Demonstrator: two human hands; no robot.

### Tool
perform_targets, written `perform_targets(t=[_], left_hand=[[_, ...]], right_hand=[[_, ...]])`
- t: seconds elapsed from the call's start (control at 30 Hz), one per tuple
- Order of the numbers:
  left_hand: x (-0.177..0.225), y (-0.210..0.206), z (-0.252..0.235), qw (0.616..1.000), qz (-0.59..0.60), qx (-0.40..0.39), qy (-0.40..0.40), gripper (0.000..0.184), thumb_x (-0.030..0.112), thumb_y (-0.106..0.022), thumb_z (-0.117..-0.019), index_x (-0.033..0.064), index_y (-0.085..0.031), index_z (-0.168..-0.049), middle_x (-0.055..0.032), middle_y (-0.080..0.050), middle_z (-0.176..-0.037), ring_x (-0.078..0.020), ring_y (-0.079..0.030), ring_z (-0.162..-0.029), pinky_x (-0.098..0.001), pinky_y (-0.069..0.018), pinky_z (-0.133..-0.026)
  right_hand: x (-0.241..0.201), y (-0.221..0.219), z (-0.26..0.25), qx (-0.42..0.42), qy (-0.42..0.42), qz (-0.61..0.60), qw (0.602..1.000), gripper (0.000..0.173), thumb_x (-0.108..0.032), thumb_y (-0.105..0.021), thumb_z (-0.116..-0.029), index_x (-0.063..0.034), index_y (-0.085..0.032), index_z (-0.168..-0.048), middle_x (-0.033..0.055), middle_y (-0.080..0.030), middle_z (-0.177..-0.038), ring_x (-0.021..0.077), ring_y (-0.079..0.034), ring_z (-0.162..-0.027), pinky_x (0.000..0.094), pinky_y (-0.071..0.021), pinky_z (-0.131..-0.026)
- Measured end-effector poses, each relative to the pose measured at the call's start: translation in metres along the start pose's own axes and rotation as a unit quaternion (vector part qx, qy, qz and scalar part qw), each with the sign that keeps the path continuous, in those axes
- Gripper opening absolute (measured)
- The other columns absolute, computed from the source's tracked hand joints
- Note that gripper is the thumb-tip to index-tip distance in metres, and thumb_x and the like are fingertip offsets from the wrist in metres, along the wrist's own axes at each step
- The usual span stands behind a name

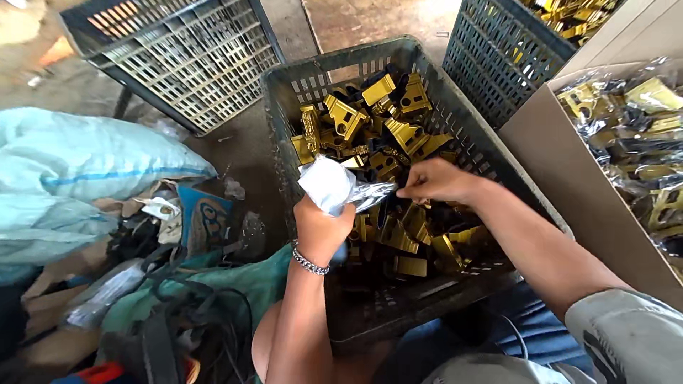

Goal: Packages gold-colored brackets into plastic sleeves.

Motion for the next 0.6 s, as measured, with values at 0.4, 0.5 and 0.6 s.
perform_targets(t=[0.4, 0.5, 0.6], left_hand=[[-0.003, -0.001, -0.008, 0.994, -0.010, 0.101, -0.051, 0.039, 0.011, -0.081, -0.0750, -0.0085, -0.065, -0.104, -0.0041, -0.072, -0.092, 0.0065, -0.067, -0.087, -0.0141, -0.0552, -0.081], [-0.002, -0.003, -0.006, 0.994, -0.001, 0.092, -0.056, 0.038, 0.010, -0.081, -0.0762, -0.0097, -0.065, -0.105, -0.0068, -0.073, -0.093, 0.0039, -0.068, -0.088, -0.0165, -0.0560, -0.082], [-0.004, -0.006, -0.004, 0.995, -0.006, 0.084, -0.054, 0.037, 0.010, -0.080, -0.0748, -0.0087, -0.066, -0.104, -0.0074, -0.072, -0.090, 0.0027, -0.068, -0.085, -0.0171, -0.0565, -0.081]], right_hand=[[0.011, -0.060, -0.009, -0.183, -0.183, 0.171, 0.951, 0.099, -0.004, -0.085, -0.0771, 0.0037, -0.025, -0.155, 0.0330, -0.042, -0.148, 0.0505, -0.048, -0.134, 0.0627, -0.0432, -0.106], [0.020, -0.018, 0.019, -0.112, -0.210, 0.064, 0.969, 0.109, -0.008, -0.087, -0.0781, 0.0035, -0.017, -0.160, 0.0320, -0.040, -0.153, 0.0493, -0.041, -0.141, 0.0625, -0.0353, -0.114], [0.033, 0.016, 0.063, 0.046, -0.159, -0.148, 0.975, 0.076, -0.003, -0.078, -0.0849, 0.0023, -0.041, -0.151, 0.0222, -0.056, -0.140, 0.0287, -0.059, -0.124, 0.0427, -0.0498, -0.104]])
Point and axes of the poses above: each hand's wrist, its own z-axis away from the middle knuckle, its own y-axis out of the back of the hand, x = y × z, the point moved 1 cm from there along -z, towards the middle knuckle
